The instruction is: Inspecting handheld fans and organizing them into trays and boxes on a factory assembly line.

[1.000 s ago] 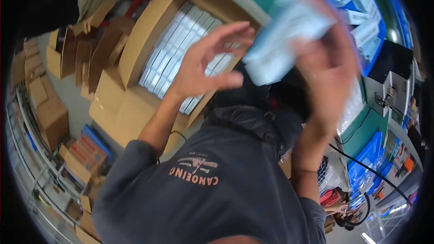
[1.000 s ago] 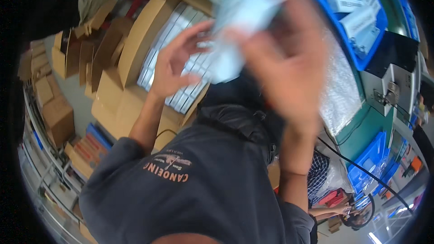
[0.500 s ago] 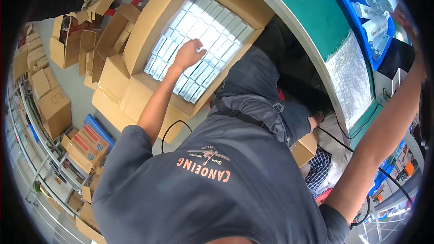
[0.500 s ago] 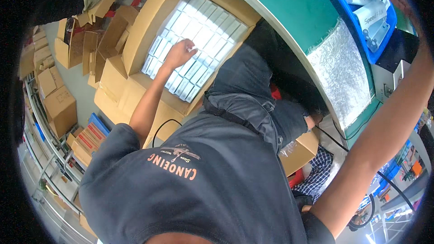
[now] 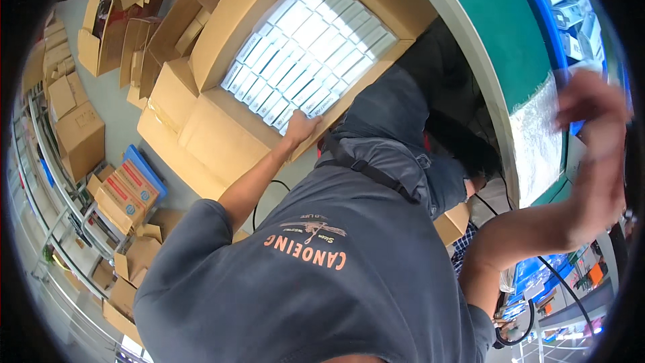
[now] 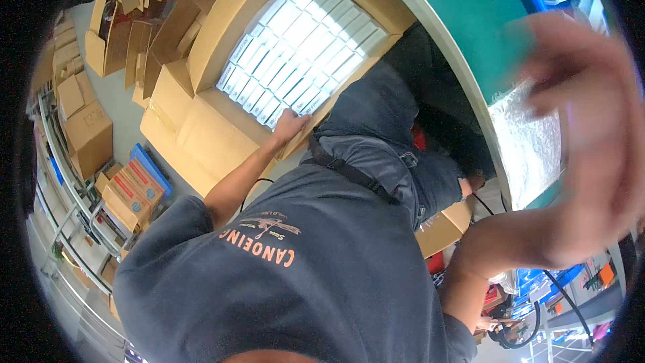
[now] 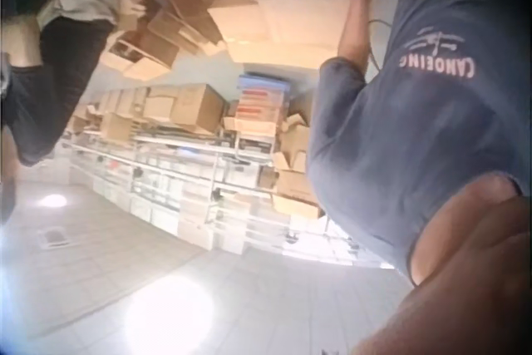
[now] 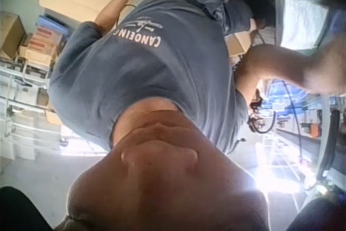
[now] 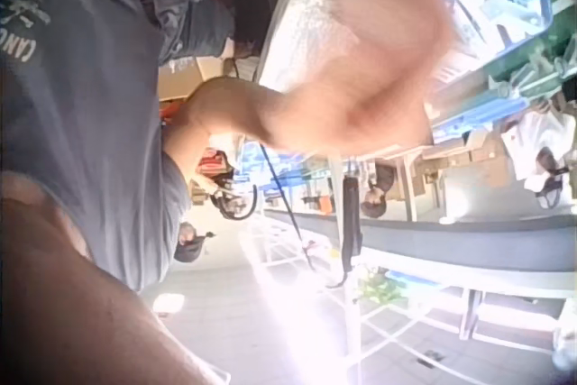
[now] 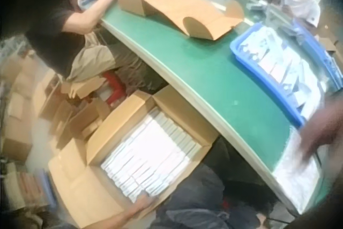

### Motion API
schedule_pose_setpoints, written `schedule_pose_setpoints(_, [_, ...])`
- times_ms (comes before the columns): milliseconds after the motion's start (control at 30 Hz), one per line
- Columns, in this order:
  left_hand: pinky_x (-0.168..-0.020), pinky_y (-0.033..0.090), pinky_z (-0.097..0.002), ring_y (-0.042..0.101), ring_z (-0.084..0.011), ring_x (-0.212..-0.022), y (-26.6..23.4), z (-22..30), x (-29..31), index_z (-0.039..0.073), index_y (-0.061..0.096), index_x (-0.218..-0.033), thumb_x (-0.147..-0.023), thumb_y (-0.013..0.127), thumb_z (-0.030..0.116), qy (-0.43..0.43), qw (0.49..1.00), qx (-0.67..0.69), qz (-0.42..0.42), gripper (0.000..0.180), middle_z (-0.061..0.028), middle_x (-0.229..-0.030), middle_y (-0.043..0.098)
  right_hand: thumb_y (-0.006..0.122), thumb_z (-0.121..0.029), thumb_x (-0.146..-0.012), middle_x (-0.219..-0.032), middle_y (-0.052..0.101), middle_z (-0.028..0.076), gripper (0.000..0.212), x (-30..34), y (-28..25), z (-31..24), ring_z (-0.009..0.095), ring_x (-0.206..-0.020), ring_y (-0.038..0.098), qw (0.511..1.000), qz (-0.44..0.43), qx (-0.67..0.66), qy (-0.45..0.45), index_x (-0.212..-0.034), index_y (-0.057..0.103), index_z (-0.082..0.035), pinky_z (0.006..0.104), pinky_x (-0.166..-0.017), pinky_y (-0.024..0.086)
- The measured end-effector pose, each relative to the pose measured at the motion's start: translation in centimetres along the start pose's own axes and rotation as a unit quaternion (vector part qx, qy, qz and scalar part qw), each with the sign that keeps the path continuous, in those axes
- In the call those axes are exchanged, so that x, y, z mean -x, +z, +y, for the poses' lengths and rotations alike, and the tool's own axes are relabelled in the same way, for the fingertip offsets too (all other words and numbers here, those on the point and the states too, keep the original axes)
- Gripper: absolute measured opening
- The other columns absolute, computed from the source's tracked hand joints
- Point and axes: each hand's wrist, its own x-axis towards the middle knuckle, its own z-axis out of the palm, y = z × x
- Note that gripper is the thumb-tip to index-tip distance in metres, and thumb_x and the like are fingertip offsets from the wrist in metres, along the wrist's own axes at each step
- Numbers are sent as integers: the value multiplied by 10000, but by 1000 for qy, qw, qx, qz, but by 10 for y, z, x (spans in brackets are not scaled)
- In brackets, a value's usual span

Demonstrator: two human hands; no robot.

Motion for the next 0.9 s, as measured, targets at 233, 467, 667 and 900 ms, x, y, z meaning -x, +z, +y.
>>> schedule_pose_setpoints(233, [-579,492,-286,560,-160,-692,13,11,-2,-82,498,-1052,-839,709,222,-139,904,405,5,426,-65,-814,523,592,-225,-959,-788,638,164,247,18,220,123,270,-715,630,953,-232,-112,159,-974,633,18,371,-656,484])
schedule_pose_setpoints(467, [-547,471,-305,525,-161,-654,21,24,-11,-48,541,-956,-839,700,203,-155,868,465,74,319,-74,-794,505,588,-272,-866,-1177,626,320,497,23,402,223,439,-1134,599,870,-396,33,291,-1274,544,7,472,-957,484])
schedule_pose_setpoints(667, [-524,395,-301,449,-146,-634,18,27,-16,-19,567,-951,-848,681,211,-187,842,503,62,277,-43,-763,463,613,-308,-849,-1413,430,352,741,40,439,241,477,-1286,481,848,-416,10,329,-1517,347,-128,474,-1060,438])
schedule_pose_setpoints(900, [-704,496,-405,510,-237,-795,16,33,-10,-14,613,-1129,-865,663,272,-182,829,526,53,393,-91,-908,458,536,-206,-826,-1538,317,277,740,35,429,231,450,-1343,445,793,-463,-79,388,-1540,344,-255,509,-1092,407])
